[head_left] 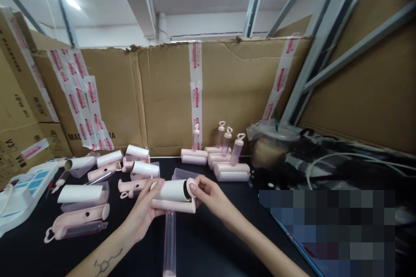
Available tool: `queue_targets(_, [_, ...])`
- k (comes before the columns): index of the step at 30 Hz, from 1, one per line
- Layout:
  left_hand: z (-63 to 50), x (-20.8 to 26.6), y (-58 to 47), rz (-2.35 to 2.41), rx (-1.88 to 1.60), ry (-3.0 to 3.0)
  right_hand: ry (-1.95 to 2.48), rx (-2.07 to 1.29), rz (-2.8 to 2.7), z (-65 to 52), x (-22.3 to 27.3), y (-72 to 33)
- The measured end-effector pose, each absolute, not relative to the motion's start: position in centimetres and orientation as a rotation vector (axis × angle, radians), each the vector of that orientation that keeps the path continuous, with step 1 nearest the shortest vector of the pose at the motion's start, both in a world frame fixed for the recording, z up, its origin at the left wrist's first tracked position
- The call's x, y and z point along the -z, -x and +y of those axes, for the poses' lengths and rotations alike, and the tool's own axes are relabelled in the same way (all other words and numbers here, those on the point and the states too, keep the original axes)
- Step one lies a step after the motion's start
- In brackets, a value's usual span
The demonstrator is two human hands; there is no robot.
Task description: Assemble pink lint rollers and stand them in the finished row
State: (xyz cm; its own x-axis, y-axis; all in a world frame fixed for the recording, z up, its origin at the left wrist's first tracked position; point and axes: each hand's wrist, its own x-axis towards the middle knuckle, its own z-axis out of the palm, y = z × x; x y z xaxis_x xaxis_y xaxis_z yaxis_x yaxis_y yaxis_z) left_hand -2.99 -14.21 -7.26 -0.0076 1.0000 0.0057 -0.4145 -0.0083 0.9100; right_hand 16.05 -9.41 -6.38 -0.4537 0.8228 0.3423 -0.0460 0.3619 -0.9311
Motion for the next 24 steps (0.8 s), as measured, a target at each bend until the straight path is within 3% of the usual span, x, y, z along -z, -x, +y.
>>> queue_targets(12, [-14.5, 8.3, 2.1, 0.838, -1.447, -0.779, 0.694, -0.592, -1.794, -10.8, 6.4, -16.1])
queue_targets(17, [-14.2, 8.7, 2.3, 0.83, -1.456, -0.76, 0.543, -0.567, -1.974, -11.6, 6.3, -15.7])
queue_targets(24, [-14.4, 8.6, 1.9, 0.815, -1.307, -0.726, 0.497, -0.574, -1.808, -11.6, 6.4, -15.6])
